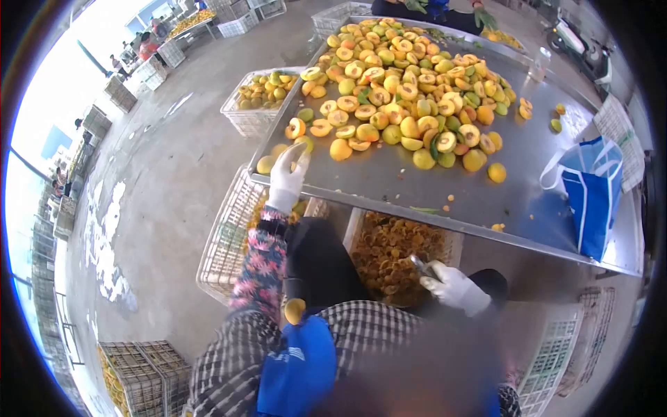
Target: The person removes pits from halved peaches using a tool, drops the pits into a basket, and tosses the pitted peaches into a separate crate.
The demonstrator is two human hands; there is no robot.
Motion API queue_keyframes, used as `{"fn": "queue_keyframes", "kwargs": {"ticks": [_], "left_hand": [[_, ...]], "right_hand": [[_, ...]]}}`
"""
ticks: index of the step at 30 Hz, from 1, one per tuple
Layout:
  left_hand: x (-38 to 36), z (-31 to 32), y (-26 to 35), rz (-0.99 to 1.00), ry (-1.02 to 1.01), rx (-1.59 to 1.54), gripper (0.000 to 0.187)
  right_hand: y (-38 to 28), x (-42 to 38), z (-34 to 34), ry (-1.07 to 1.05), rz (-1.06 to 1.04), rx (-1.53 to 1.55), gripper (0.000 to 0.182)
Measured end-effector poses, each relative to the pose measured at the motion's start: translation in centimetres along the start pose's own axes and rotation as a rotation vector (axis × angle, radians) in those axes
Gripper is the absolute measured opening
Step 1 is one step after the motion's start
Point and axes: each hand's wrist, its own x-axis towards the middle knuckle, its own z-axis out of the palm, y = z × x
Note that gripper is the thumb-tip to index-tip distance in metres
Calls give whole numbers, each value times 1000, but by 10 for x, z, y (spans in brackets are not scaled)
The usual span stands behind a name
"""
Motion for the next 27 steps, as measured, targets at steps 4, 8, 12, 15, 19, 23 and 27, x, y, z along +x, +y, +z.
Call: {"fn": "queue_keyframes", "kwargs": {"ticks": [4,8,12,15,19,23,27], "left_hand": [[-33,-68,-13,-194,460,-264,28],[-103,-137,-100,-539,583,-874,32],[-191,-181,-117,-807,513,-484,31],[-246,-209,-98,-949,303,-417,29],[-301,-258,-59,-1166,-400,-486,30],[-440,-319,-128,-1154,199,-995,34],[-572,-306,-219,-1405,1042,-508,39]], "right_hand": [[12,-9,11,-99,337,609,27],[12,-7,21,-16,342,656,25],[16,1,33,-15,358,561,32],[4,8,38,-24,395,489,35],[13,16,48,7,389,494,29],[12,29,49,-8,257,252,25],[21,37,48,12,197,163,25]]}}
